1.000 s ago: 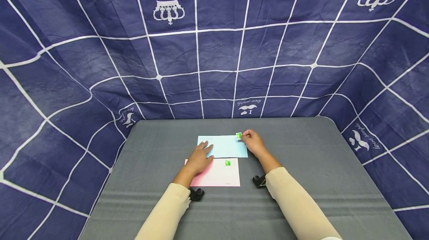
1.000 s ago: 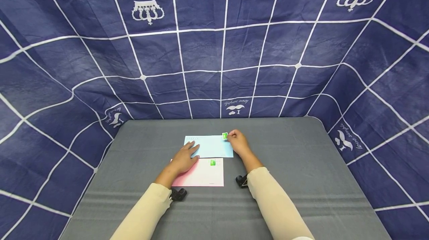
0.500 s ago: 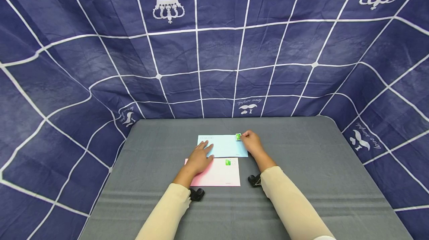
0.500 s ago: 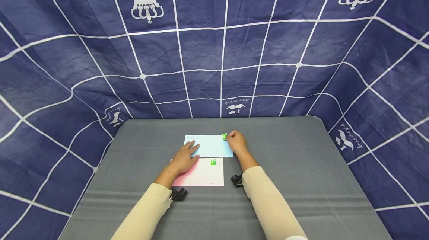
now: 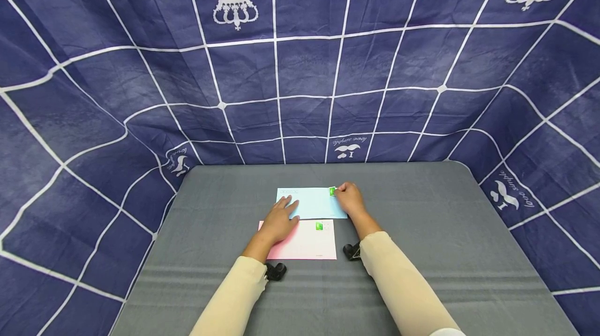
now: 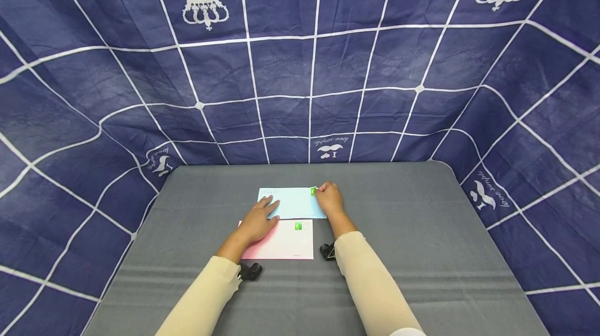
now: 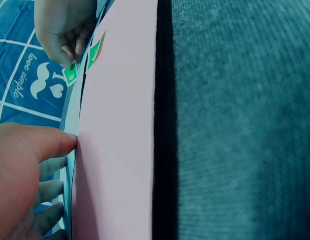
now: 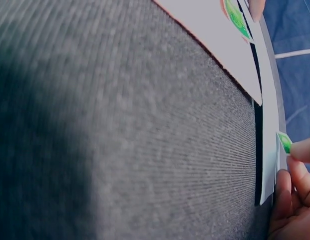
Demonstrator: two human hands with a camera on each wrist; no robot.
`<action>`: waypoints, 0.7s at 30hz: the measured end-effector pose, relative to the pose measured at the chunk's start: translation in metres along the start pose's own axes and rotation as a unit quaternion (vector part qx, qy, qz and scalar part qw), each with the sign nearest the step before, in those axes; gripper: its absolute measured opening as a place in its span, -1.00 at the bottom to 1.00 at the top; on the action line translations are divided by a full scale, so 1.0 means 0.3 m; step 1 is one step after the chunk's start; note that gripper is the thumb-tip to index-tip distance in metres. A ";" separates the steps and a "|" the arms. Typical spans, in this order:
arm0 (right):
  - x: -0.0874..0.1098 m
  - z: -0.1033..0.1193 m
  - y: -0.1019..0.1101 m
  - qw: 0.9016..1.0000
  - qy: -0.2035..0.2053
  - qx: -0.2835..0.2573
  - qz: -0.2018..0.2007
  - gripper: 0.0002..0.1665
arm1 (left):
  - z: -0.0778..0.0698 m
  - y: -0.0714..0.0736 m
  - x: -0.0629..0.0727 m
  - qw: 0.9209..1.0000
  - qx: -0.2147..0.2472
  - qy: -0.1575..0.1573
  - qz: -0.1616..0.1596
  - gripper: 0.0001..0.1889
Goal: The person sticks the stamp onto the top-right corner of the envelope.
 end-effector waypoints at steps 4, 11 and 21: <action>-0.001 0.003 -0.001 1.000 0.005 0.009 -0.012 -0.78 | -0.002 0.002 0.000 1.000 -0.003 0.000 -0.003 -0.43; 0.002 0.005 -0.001 0.999 0.016 0.008 -0.032 -0.82 | -0.002 -0.001 -0.001 1.000 -0.002 0.006 -0.005 -0.44; 0.004 0.005 -0.008 0.996 0.058 0.023 -0.070 -0.92 | -0.004 -0.002 0.000 1.000 0.001 0.001 -0.007 -0.43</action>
Point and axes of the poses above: each hand's wrist, its own x-axis away from the middle knuckle, its own y-axis out of the back of the hand, z = x × y, the point moved 5 cm from there along -x, towards the middle knuckle, and after that the axes turned 15 degrees about -y, right-handed, at the moved point
